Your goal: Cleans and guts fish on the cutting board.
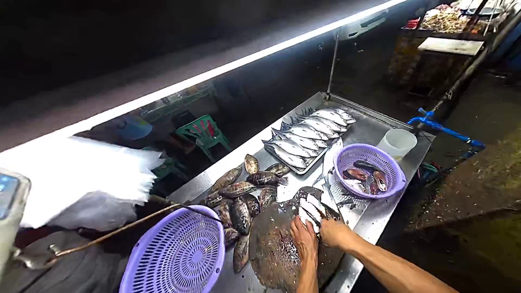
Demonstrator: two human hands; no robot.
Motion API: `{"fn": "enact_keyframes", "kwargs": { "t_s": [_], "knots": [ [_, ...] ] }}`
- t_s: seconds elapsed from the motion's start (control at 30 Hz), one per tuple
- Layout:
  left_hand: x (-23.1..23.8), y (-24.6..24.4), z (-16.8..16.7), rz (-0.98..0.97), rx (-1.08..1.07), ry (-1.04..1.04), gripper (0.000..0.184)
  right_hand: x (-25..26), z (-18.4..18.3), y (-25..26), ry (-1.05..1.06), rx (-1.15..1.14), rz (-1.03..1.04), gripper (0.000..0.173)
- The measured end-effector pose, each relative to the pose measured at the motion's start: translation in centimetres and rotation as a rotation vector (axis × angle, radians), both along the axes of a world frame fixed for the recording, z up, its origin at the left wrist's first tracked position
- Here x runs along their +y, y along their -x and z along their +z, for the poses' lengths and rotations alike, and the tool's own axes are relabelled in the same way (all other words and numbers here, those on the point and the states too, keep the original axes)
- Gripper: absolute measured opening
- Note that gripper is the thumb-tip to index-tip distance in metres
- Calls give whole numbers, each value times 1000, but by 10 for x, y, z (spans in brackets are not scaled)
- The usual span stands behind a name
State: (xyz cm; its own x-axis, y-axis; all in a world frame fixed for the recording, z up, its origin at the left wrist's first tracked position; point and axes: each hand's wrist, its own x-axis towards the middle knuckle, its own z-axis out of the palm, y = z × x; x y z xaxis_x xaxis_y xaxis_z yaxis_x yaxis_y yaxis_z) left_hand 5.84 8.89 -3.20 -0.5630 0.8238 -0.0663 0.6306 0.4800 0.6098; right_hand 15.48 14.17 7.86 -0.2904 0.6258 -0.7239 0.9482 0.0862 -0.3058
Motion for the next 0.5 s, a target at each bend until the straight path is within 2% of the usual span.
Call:
{"fn": "enact_keyframes", "kwargs": {
  "t_s": [0.1,0.27,0.37,0.5],
  "knots": [
    [5,5,10,-30,-3,-11,51,-3,-24,1,-138,115,-38,47],
    [-1,6,0,-48,-60,36,52,-14,-3,-29,31,4,-26,45],
    [1,4,-5,-18,-37,-6,49,-18,-30,-13,-90,43,-69,47],
    [-8,4,-12,60,-101,-66,45,-9,-41,-6,-80,44,-94,46]
  ]
}}
